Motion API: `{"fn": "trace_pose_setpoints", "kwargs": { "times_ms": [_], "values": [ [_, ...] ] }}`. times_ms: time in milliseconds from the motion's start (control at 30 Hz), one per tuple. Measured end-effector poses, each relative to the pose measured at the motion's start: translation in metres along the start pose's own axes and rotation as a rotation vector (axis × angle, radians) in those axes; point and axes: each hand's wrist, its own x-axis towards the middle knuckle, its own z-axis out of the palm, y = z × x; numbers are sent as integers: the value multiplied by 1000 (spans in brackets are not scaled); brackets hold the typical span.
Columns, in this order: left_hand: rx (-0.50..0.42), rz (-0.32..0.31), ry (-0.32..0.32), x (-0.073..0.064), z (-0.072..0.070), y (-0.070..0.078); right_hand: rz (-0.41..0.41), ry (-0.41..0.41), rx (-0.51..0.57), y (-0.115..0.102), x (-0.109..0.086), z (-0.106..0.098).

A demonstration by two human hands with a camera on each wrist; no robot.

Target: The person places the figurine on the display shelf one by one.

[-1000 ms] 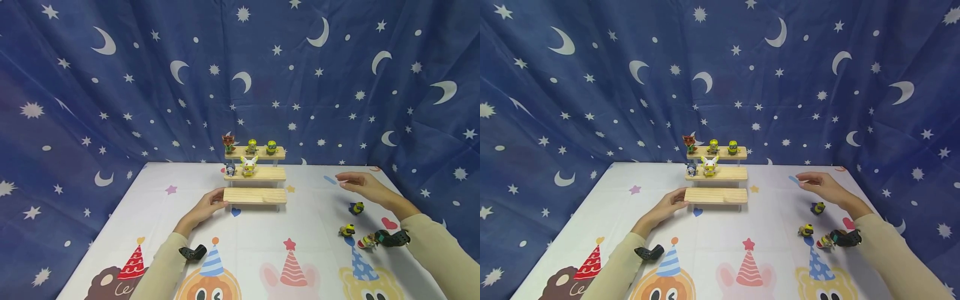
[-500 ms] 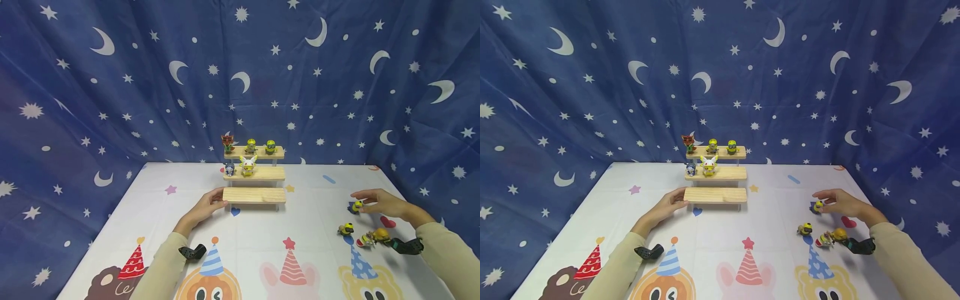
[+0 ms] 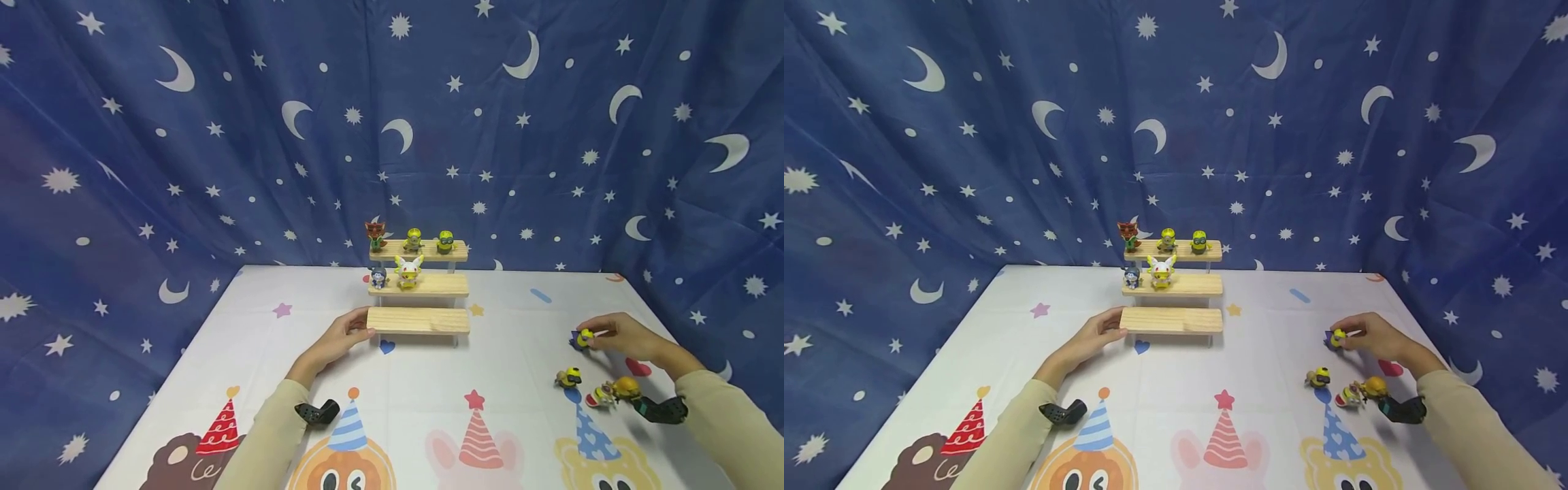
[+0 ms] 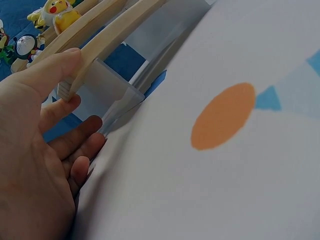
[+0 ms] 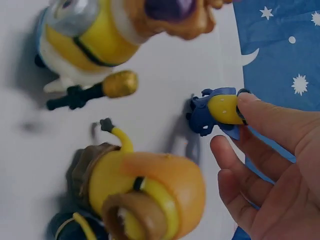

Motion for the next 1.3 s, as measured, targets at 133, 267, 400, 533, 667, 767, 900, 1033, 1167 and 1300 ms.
{"fn": "trace_pose_setpoints", "kwargs": {
  "times_ms": [133,267,400,533,667,767,900,1033,1167,1300],
  "values": [
    [10,7,-6,0,-1,0,-2,41,14,-6,5,-1],
    [8,13,-14,1,-1,-1,17,90,44,-17,10,-3],
    [8,25,-10,1,-1,0,1,141,51,-31,15,-3],
    [8,31,-12,1,-1,0,-43,174,61,-45,19,-3],
    [3,37,-20,0,0,1,-61,185,77,-60,24,-4],
    [0,43,-22,-1,0,1,-57,190,105,-70,27,-3],
    [6,37,-24,-1,-1,0,-64,198,163,-83,32,3],
    [12,28,-21,-1,-1,-1,-84,203,213,-96,41,9],
    [9,31,-19,1,-1,-2,-96,196,235,-108,53,13],
    [17,41,-16,1,-1,-2,-102,192,250,-123,65,15]
  ]
}}
